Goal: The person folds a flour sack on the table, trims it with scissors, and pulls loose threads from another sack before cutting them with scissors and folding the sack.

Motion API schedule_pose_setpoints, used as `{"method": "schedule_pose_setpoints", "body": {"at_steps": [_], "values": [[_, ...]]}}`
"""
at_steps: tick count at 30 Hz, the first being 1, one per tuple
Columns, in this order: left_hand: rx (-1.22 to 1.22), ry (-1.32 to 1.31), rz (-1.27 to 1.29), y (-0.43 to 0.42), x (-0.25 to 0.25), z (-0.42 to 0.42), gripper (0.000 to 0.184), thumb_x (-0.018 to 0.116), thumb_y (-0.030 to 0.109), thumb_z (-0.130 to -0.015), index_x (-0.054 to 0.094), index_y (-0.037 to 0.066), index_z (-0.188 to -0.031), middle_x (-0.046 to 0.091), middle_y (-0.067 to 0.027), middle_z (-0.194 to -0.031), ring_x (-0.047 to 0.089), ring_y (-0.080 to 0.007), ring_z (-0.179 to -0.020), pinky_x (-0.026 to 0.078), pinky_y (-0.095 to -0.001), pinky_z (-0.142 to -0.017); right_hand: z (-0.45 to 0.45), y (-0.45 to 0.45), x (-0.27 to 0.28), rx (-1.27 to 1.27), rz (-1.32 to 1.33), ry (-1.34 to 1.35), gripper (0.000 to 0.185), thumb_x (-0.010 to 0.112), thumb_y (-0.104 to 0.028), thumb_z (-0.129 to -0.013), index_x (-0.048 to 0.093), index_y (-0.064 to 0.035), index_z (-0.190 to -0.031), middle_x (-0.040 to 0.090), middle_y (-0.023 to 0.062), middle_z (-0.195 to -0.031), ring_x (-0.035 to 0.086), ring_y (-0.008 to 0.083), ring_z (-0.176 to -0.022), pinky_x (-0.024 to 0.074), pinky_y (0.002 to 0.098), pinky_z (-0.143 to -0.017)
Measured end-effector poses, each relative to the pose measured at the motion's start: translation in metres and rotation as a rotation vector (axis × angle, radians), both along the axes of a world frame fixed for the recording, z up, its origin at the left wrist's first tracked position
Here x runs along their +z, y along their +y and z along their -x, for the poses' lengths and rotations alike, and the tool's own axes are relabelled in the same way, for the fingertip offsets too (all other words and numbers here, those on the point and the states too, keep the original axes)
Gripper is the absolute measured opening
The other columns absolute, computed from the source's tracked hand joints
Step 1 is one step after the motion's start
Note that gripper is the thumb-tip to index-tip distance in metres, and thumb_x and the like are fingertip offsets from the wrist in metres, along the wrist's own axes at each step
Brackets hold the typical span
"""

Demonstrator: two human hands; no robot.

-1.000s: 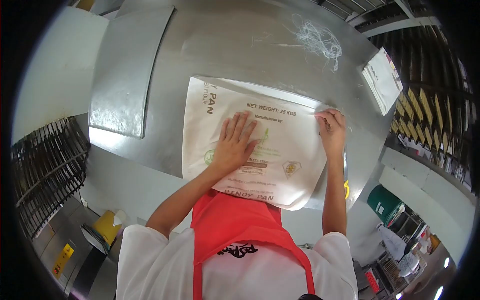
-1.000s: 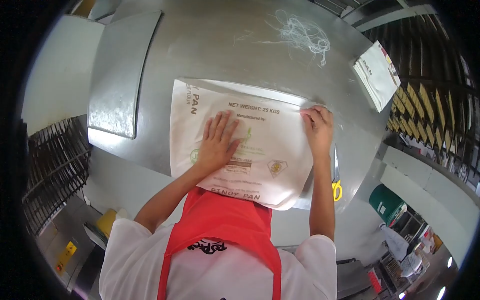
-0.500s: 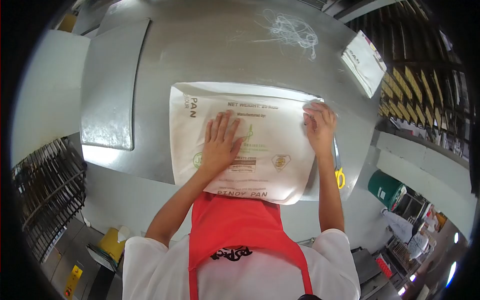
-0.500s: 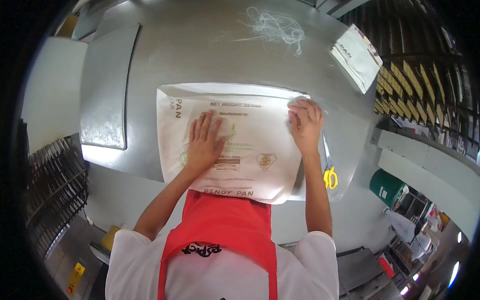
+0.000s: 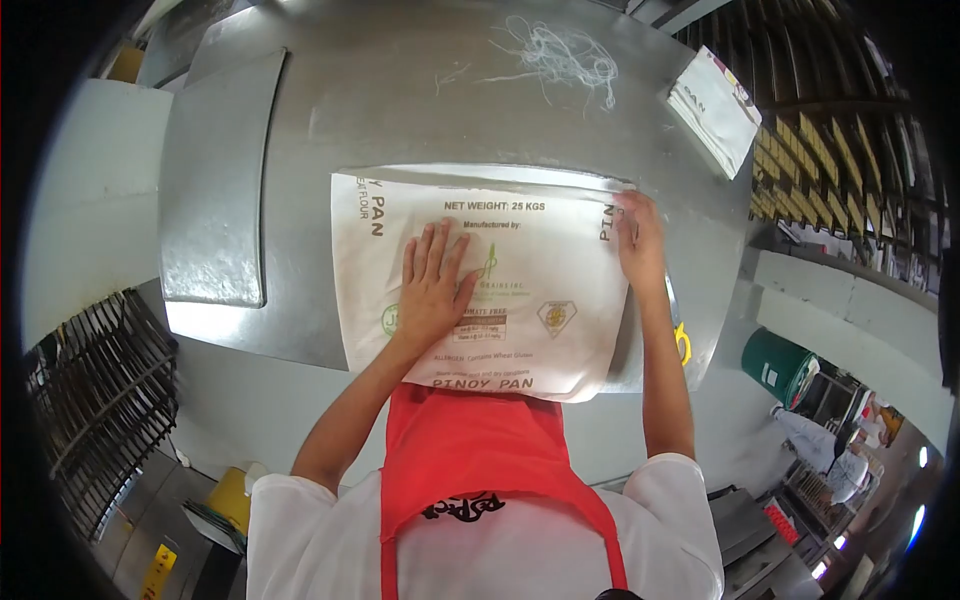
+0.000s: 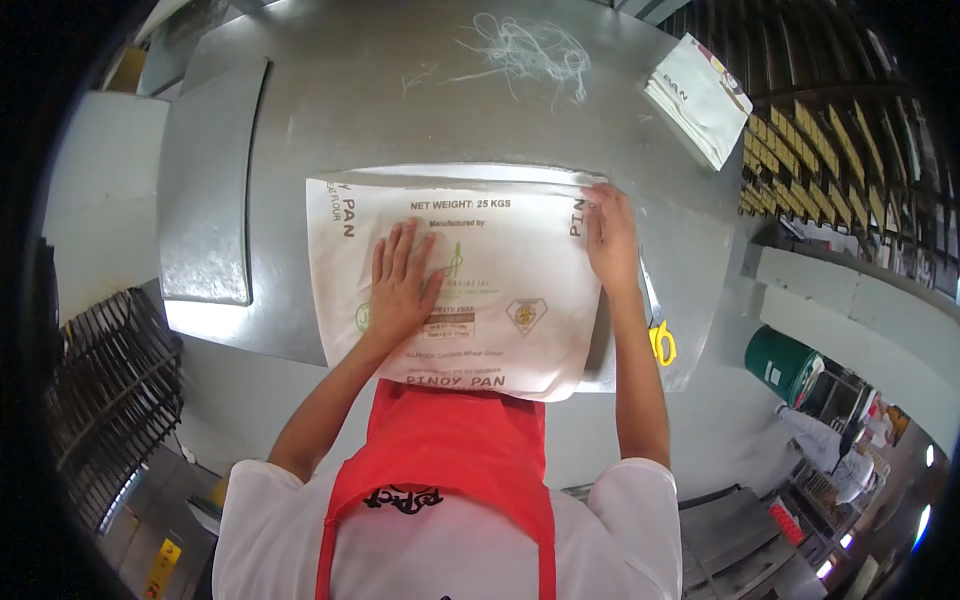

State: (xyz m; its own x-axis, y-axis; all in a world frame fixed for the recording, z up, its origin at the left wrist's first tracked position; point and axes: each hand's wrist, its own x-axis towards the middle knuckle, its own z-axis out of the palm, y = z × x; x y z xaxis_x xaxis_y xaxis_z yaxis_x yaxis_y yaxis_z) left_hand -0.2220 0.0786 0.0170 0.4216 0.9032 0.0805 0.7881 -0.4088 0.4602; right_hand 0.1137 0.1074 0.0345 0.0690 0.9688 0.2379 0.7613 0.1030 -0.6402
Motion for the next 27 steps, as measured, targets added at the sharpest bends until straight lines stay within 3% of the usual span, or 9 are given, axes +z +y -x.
{"method": "schedule_pose_setpoints", "body": {"at_steps": [3, 5, 6, 8, 11, 14, 15, 17, 27], "values": [[0.001, -0.004, 0.003, 0.001, 0.001, -0.001, 0.058, 0.06, 0.027, -0.093, 0.043, 0.007, -0.145, 0.03, -0.0179, -0.157, 0.025, -0.0361, -0.146, 0.018, -0.0537, -0.118, -0.009, 0.017, 0.003, -0.053, 0.007, 0.014, 0.024, 0.062, -0.001, -0.09, 0.064, -0.0044, -0.114, 0.061, 0.0156, -0.116, 0.062, 0.0294, -0.105, 0.0507, 0.0353, -0.086], [0.001, -0.003, -0.001, 0.001, 0.001, -0.002, 0.058, 0.06, 0.027, -0.093, 0.043, 0.007, -0.145, 0.03, -0.018, -0.157, 0.025, -0.0363, -0.146, 0.018, -0.0537, -0.118, -0.016, 0.031, 0.001, -0.149, 0.155, 0.034, 0.026, 0.07, -0.009, -0.086, 0.065, -0.0065, -0.112, 0.063, 0.0118, -0.102, 0.065, 0.0254, -0.085, 0.0521, 0.0344, -0.073], [0.004, -0.007, -0.007, 0.001, 0.001, -0.002, 0.057, 0.06, 0.026, -0.093, 0.044, 0.007, -0.145, 0.03, -0.018, -0.157, 0.026, -0.0365, -0.146, 0.018, -0.0538, -0.118, -0.018, 0.037, 0.002, -0.15, 0.156, 0.031, 0.026, 0.07, -0.009, -0.086, 0.065, -0.0065, -0.112, 0.063, 0.0118, -0.102, 0.065, 0.0254, -0.085, 0.0521, 0.0344, -0.073], [0.008, -0.012, -0.013, 0.001, 0.001, -0.001, 0.057, 0.061, 0.026, -0.093, 0.044, 0.007, -0.144, 0.03, -0.018, -0.157, 0.026, -0.0367, -0.146, 0.018, -0.0539, -0.118, -0.02, 0.05, 0.007, -0.082, 0.228, -0.057, 0.029, 0.077, -0.016, -0.081, 0.068, -0.0067, -0.106, 0.065, 0.0093, -0.087, 0.064, 0.0209, -0.072, 0.0513, 0.0333, -0.069], [0.0, -0.023, -0.019, -0.001, -0.001, 0.001, 0.057, 0.061, 0.026, -0.093, 0.044, 0.007, -0.144, 0.03, -0.018, -0.157, 0.027, -0.037, -0.145, 0.018, -0.0538, -0.118, -0.025, 0.065, 0.01, -0.033, 0.433, -0.018, 0.024, 0.079, -0.019, -0.078, 0.071, -0.0069, -0.098, 0.064, 0.008, -0.077, 0.062, 0.0195, -0.069, 0.0497, 0.0315, -0.067], [-0.002, -0.038, -0.029, -0.001, -0.001, 0.002, 0.057, 0.06, 0.027, -0.093, 0.044, 0.007, -0.144, 0.03, -0.0179, -0.157, 0.027, -0.0371, -0.145, 0.019, -0.0537, -0.118, -0.031, 0.075, 0.011, 0.058, 0.479, -0.035, 0.019, 0.079, -0.019, -0.079, 0.072, -0.0054, -0.091, 0.065, 0.0061, -0.071, 0.06, 0.0159, -0.067, 0.0484, 0.0294, -0.067], [-0.001, -0.036, -0.027, -0.001, -0.001, 0.001, 0.057, 0.06, 0.027, -0.094, 0.044, 0.007, -0.144, 0.03, -0.0179, -0.157, 0.027, -0.0371, -0.145, 0.019, -0.0537, -0.118, -0.036, 0.079, 0.006, 0.061, 0.477, -0.039, 0.019, 0.079, -0.019, -0.079, 0.072, -0.0054, -0.091, 0.065, 0.0061, -0.071, 0.06, 0.0159, -0.067, 0.0484, 0.0294, -0.067], [0.005, -0.037, -0.026, -0.001, 0.0, 0.001, 0.057, 0.06, 0.027, -0.094, 0.043, 0.007, -0.144, 0.03, -0.0179, -0.157, 0.027, -0.0371, -0.146, 0.019, -0.0537, -0.118, -0.048, 0.083, -0.007, 0.119, 0.53, 0.197, 0.021, 0.079, -0.022, -0.08, 0.073, -0.0038, -0.089, 0.068, 0.004, -0.076, 0.061, 0.0128, -0.07, 0.0484, 0.0288, -0.068], [0.003, -0.035, -0.038, -0.002, -0.001, 0.001, 0.057, 0.06, 0.027, -0.093, 0.044, 0.008, -0.144, 0.031, -0.0186, -0.156, 0.028, -0.0376, -0.145, 0.019, -0.0537, -0.118, -0.051, 0.094, 0.003, 0.034, 0.688, 0.244, 0.023, 0.075, -0.025, -0.083, 0.075, -0.0039, -0.091, 0.07, 0.0018, -0.079, 0.061, 0.0109, -0.074, 0.0477, 0.0261, -0.071]]}}
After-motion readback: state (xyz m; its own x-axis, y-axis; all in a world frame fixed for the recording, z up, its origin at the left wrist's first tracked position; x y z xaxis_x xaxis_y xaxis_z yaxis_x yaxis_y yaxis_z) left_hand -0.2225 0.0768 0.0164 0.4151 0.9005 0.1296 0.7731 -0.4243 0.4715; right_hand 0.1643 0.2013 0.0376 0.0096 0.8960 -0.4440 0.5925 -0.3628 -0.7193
